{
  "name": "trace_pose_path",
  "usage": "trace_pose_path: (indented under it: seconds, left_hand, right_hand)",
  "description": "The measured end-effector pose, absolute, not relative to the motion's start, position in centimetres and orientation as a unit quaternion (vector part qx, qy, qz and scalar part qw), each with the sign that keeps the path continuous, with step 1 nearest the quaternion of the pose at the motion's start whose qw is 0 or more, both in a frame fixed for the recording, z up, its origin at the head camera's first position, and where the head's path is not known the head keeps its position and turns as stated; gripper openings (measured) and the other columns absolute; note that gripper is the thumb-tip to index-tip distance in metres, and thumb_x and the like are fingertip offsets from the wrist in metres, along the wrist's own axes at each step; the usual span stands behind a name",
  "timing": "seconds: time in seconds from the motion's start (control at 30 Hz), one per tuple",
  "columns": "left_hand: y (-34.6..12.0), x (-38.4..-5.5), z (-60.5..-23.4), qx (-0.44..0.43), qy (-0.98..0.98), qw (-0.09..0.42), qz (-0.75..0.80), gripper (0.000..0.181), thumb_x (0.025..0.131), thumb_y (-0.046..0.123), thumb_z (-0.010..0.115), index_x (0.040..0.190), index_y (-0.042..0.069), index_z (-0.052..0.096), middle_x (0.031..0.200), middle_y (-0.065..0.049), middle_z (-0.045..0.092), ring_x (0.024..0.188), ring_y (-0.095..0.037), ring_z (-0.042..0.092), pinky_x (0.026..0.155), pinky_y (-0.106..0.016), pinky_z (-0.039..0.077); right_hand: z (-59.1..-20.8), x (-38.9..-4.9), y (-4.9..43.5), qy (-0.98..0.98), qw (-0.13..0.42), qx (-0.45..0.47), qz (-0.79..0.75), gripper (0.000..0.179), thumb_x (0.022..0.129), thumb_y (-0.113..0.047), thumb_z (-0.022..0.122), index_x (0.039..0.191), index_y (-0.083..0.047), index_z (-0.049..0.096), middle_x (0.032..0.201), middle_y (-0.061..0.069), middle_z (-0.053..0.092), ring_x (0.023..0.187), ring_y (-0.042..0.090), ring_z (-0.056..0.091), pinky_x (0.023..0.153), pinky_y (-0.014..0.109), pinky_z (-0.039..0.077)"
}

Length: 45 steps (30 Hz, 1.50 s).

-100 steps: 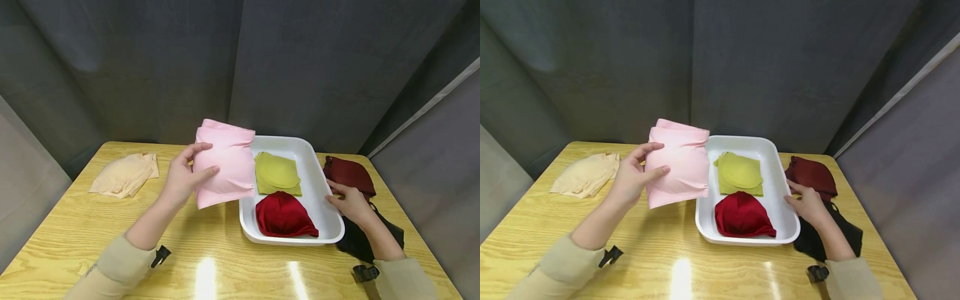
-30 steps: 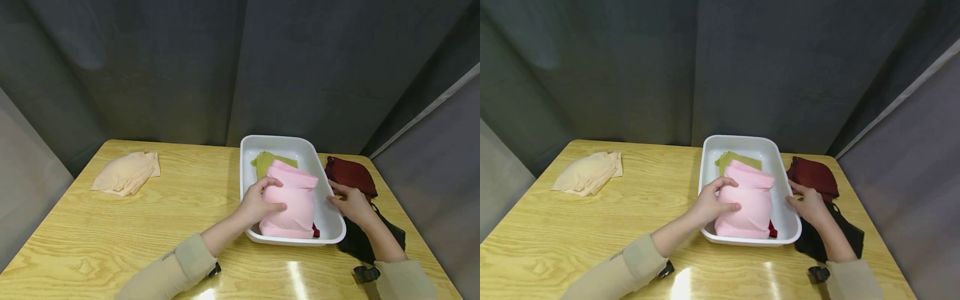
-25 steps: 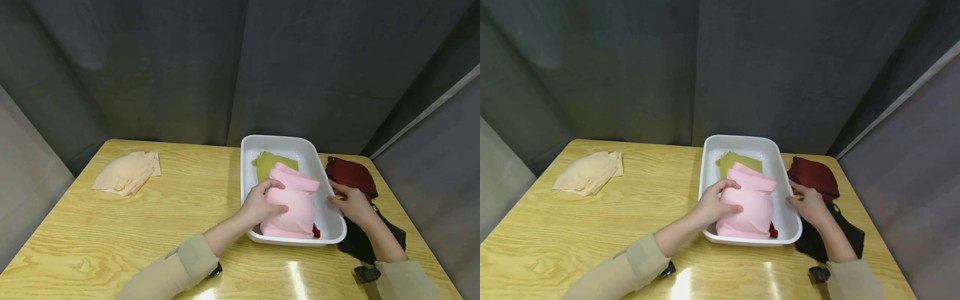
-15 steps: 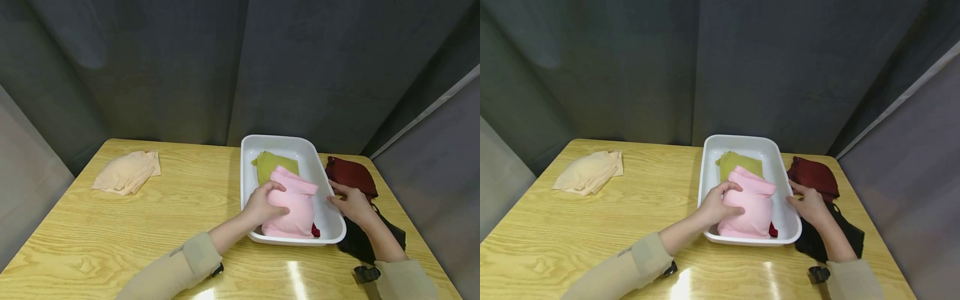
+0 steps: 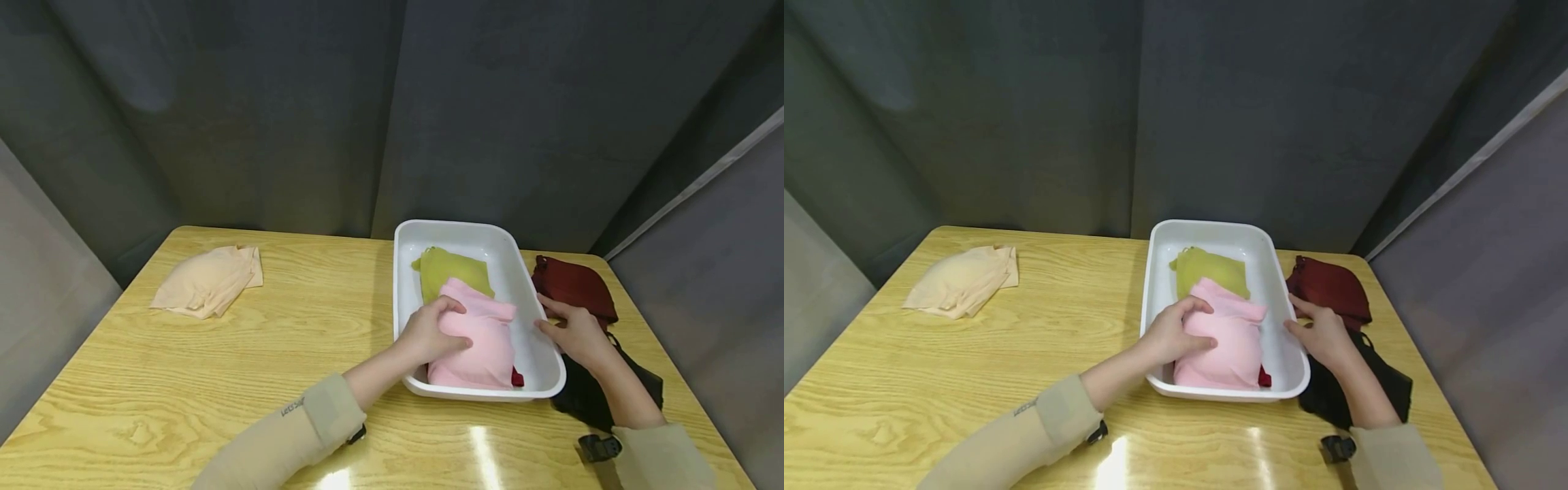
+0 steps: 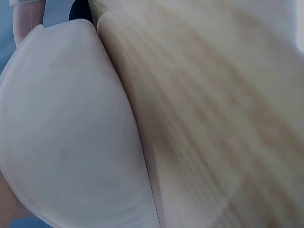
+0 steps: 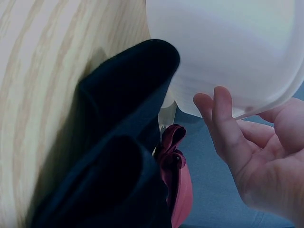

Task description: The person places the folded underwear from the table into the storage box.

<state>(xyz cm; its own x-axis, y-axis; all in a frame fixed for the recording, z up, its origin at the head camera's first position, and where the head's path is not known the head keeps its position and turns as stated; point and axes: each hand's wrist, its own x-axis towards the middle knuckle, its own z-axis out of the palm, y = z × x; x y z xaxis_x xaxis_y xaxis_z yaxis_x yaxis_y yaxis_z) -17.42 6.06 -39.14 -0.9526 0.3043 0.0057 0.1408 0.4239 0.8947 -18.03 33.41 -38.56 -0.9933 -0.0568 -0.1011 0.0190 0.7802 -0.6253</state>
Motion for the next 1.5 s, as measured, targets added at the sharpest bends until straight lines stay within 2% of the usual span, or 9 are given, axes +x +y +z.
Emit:
trace_pose_path:
  seconds: [0.23, 0.47, 0.63, 0.8, 1.17, 1.5]
  left_hand:
    - [5.7, -17.6, -39.0, 0.179, 0.874, 0.055, 0.447, 0.043, 0.073, 0.025, 0.081, 0.111, 0.021, 0.063, 0.117, -0.004, 0.058, 0.109, -0.02, 0.049, 0.096, -0.031, 0.041]
    - [5.6, -17.3, -38.9, 0.216, 0.91, 0.003, 0.355, 0.042, 0.073, 0.035, 0.08, 0.111, 0.022, 0.065, 0.137, -0.011, 0.046, 0.123, -0.026, 0.042, 0.101, -0.04, 0.039]
    - [5.5, -17.2, -38.7, 0.24, 0.917, -0.019, 0.318, 0.043, 0.075, 0.039, 0.078, 0.112, 0.022, 0.066, 0.129, -0.004, 0.052, 0.115, -0.022, 0.045, 0.096, -0.037, 0.041]
    - [5.3, -17.1, -38.6, 0.256, 0.916, -0.016, 0.308, 0.045, 0.078, 0.04, 0.075, 0.117, 0.021, 0.064, 0.122, 0.001, 0.056, 0.114, -0.019, 0.047, 0.098, -0.035, 0.039]
    - [4.2, -16.4, -37.8, 0.289, 0.905, -0.02, 0.312, 0.047, 0.08, 0.035, 0.073, 0.123, 0.019, 0.061, 0.125, 0.0, 0.056, 0.12, -0.021, 0.048, 0.105, -0.037, 0.036]
    - [3.0, -15.4, -36.8, 0.296, 0.897, -0.004, 0.33, 0.043, 0.083, 0.031, 0.071, 0.123, 0.02, 0.06, 0.128, -0.001, 0.056, 0.115, -0.019, 0.049, 0.101, -0.034, 0.038]
  right_hand:
    - [-38.4, -18.0, 33.3, 0.942, 0.058, -0.006, -0.331, 0.063, 0.093, -0.02, 0.061, 0.145, -0.002, 0.032, 0.121, 0.034, 0.053, 0.079, 0.023, 0.065, 0.061, 0.033, 0.057]
    - [-38.4, -18.0, 33.4, 0.944, 0.054, -0.011, -0.326, 0.063, 0.092, -0.019, 0.061, 0.145, -0.001, 0.032, 0.121, 0.034, 0.054, 0.078, 0.022, 0.064, 0.059, 0.031, 0.057]
    - [-38.5, -18.0, 33.4, 0.945, 0.056, -0.006, -0.323, 0.064, 0.092, -0.02, 0.062, 0.145, -0.001, 0.032, 0.122, 0.034, 0.053, 0.079, 0.023, 0.064, 0.06, 0.033, 0.057]
    - [-38.5, -17.9, 33.4, 0.944, 0.058, -0.003, -0.325, 0.064, 0.092, -0.021, 0.062, 0.145, -0.002, 0.032, 0.122, 0.035, 0.052, 0.081, 0.025, 0.065, 0.061, 0.033, 0.057]
    - [-38.4, -17.8, 33.2, 0.945, 0.049, -0.014, -0.324, 0.061, 0.093, -0.017, 0.061, 0.144, -0.001, 0.033, 0.121, 0.035, 0.054, 0.079, 0.024, 0.065, 0.06, 0.032, 0.057]
    - [-38.2, -17.7, 33.1, 0.945, 0.044, -0.019, -0.324, 0.06, 0.092, -0.016, 0.06, 0.144, 0.001, 0.033, 0.119, 0.036, 0.055, 0.08, 0.027, 0.066, 0.06, 0.034, 0.057]
